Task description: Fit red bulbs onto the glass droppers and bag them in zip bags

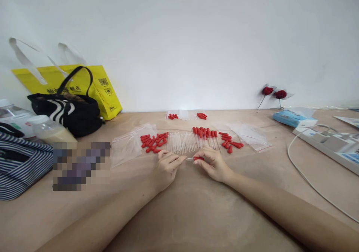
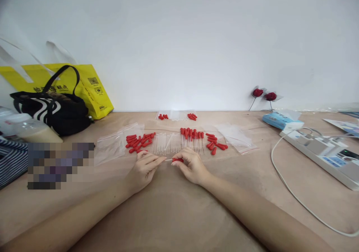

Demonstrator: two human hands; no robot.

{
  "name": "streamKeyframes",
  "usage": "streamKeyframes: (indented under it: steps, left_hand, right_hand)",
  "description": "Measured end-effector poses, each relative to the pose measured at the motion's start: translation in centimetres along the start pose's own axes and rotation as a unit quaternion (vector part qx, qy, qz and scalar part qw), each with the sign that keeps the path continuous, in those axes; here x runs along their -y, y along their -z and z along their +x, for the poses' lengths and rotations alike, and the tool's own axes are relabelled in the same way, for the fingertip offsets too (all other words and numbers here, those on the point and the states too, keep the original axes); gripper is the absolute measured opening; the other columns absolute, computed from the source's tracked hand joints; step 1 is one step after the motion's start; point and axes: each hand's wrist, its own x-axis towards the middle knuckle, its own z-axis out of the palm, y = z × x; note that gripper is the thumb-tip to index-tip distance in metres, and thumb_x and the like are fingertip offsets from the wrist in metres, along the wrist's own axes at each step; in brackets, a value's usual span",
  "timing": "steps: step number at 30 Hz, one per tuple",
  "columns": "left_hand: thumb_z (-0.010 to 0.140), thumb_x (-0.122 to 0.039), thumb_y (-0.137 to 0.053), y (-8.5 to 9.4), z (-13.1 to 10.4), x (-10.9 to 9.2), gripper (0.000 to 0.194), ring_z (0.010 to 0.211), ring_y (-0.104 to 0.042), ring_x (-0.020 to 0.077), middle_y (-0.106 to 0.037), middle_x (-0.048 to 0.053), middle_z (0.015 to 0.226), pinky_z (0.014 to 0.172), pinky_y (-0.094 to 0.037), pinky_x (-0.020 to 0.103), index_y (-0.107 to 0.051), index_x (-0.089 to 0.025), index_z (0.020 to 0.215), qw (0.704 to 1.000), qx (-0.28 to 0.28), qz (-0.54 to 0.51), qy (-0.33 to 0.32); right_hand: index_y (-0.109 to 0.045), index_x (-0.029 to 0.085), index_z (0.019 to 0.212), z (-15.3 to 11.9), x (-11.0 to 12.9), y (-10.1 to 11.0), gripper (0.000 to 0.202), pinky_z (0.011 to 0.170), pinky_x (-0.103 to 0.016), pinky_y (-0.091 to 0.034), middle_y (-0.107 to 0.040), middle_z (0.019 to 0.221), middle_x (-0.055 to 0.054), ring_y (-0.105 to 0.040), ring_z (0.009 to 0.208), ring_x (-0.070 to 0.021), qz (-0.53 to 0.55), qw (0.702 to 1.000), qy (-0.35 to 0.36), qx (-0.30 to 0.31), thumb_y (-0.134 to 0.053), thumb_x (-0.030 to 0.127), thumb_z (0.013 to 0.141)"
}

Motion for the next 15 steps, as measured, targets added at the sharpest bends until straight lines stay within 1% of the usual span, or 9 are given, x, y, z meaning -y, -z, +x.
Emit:
streamKeyframes:
  steps: [6,10,15]
  left_hand:
    - [0.079,-0.005,-0.033,0.10,-0.13,-0.16,0.034,0.073,-0.053,0.0150,-0.064,0.002,0.078,0.077,-0.026,0.034,-0.057,-0.021,0.097,1.000,0.007,0.018,-0.014]
    - [0.078,-0.003,-0.033,0.09,-0.17,-0.24,0.034,0.071,-0.053,0.0156,-0.063,0.002,0.075,0.075,-0.025,0.034,-0.056,-0.020,0.095,0.998,-0.001,0.047,-0.038]
    - [0.077,0.000,-0.032,0.13,-0.12,-0.39,0.033,0.069,-0.052,0.0148,-0.063,0.002,0.075,0.073,-0.025,0.034,-0.055,-0.019,0.093,0.996,-0.013,0.066,-0.061]
  right_hand:
    - [-0.058,0.019,0.080,-0.09,0.47,0.23,0.010,0.062,-0.028,-0.044,-0.061,0.072,-0.005,-0.055,0.066,-0.0143,-0.022,0.999,0.038,0.018,-0.050,0.025,0.081]
    - [-0.058,0.018,0.082,-0.25,0.33,0.30,0.010,0.060,-0.026,-0.044,-0.060,0.070,-0.004,-0.054,0.064,-0.0134,-0.047,0.996,0.066,0.028,-0.050,0.024,0.081]
    - [-0.058,0.018,0.083,-0.45,0.01,0.23,0.011,0.060,-0.027,-0.043,-0.060,0.071,-0.005,-0.054,0.065,-0.0143,-0.080,0.992,0.086,0.042,-0.049,0.025,0.081]
